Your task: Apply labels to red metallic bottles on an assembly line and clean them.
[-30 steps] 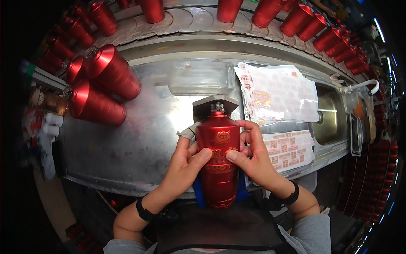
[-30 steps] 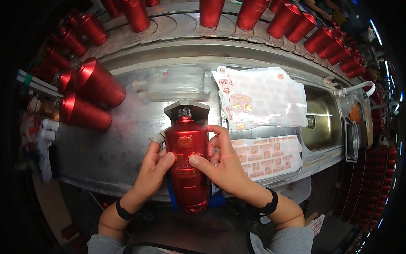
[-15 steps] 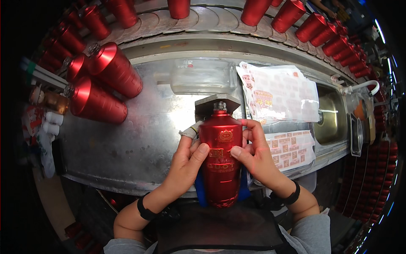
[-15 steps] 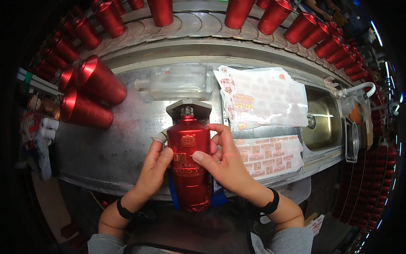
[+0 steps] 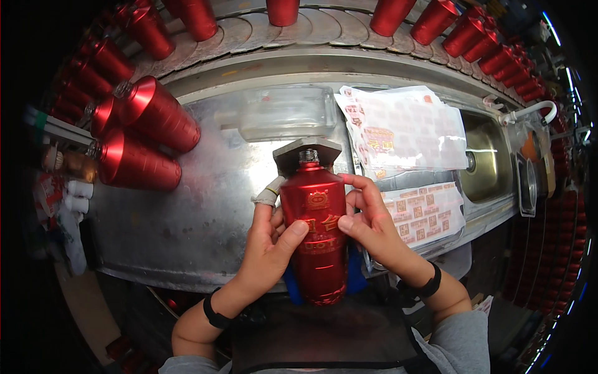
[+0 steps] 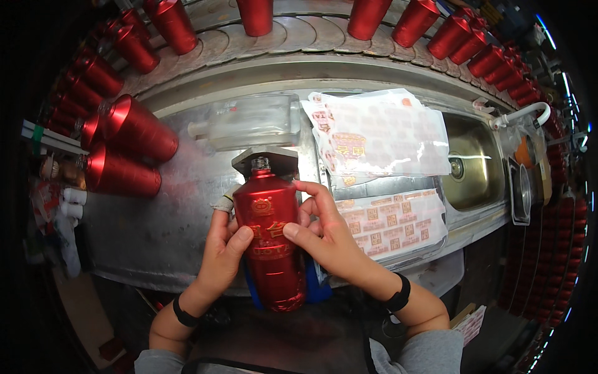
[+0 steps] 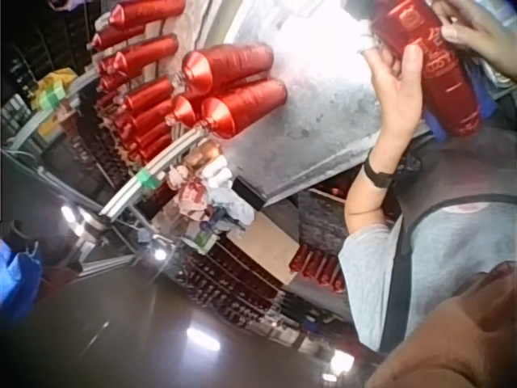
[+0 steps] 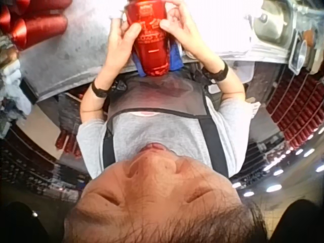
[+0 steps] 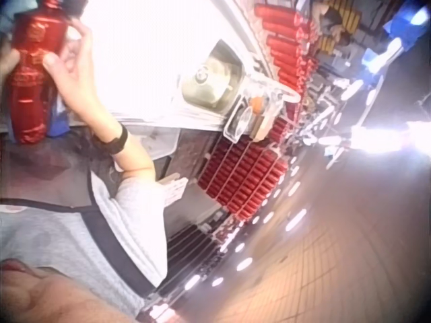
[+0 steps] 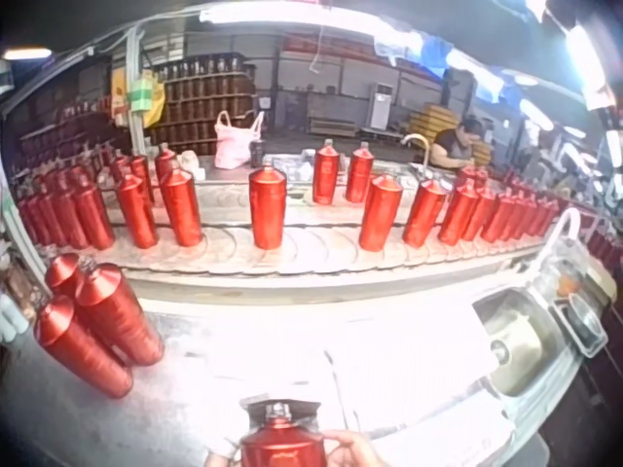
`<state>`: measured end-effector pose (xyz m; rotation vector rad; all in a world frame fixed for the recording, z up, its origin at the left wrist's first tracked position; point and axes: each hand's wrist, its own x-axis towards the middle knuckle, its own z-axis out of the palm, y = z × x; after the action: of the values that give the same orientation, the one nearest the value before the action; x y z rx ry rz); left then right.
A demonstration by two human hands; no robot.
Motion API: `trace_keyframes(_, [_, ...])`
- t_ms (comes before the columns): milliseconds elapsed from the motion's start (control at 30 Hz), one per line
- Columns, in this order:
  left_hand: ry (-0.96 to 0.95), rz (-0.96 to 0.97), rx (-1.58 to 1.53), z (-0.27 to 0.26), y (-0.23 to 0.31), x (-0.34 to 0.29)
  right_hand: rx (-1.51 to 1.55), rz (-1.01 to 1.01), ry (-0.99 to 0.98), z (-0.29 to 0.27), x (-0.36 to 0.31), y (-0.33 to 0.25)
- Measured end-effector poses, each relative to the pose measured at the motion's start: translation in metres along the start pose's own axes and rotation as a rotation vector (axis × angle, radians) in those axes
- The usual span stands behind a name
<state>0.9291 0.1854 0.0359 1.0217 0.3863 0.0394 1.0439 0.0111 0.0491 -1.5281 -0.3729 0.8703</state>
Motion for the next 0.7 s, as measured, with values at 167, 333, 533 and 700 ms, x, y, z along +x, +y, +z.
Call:
trace_keyframes(167, [-0.027,0.001,0.035,0.001,-0.003,-0.001,0.236,0.140,-0.046,-0.005,0.000,-0.009])
trace_keyframes(333, [-0.006,-0.021,0.062,0.006,0.000,-0.001,0.183,0.062,-0.020,-0.002,-0.001,0.002])
trace_keyframes(533, [0.000,0.013,0.086,0.009,0.000,-0.002,0.130,0.036,-0.014,0.001,0.000,-0.001])
trace_keyframes(700, [-0.005,0.002,0.093,0.009,0.000,-0.003,-0.038,-0.007,0.035,0.004,-0.004,-0.003])
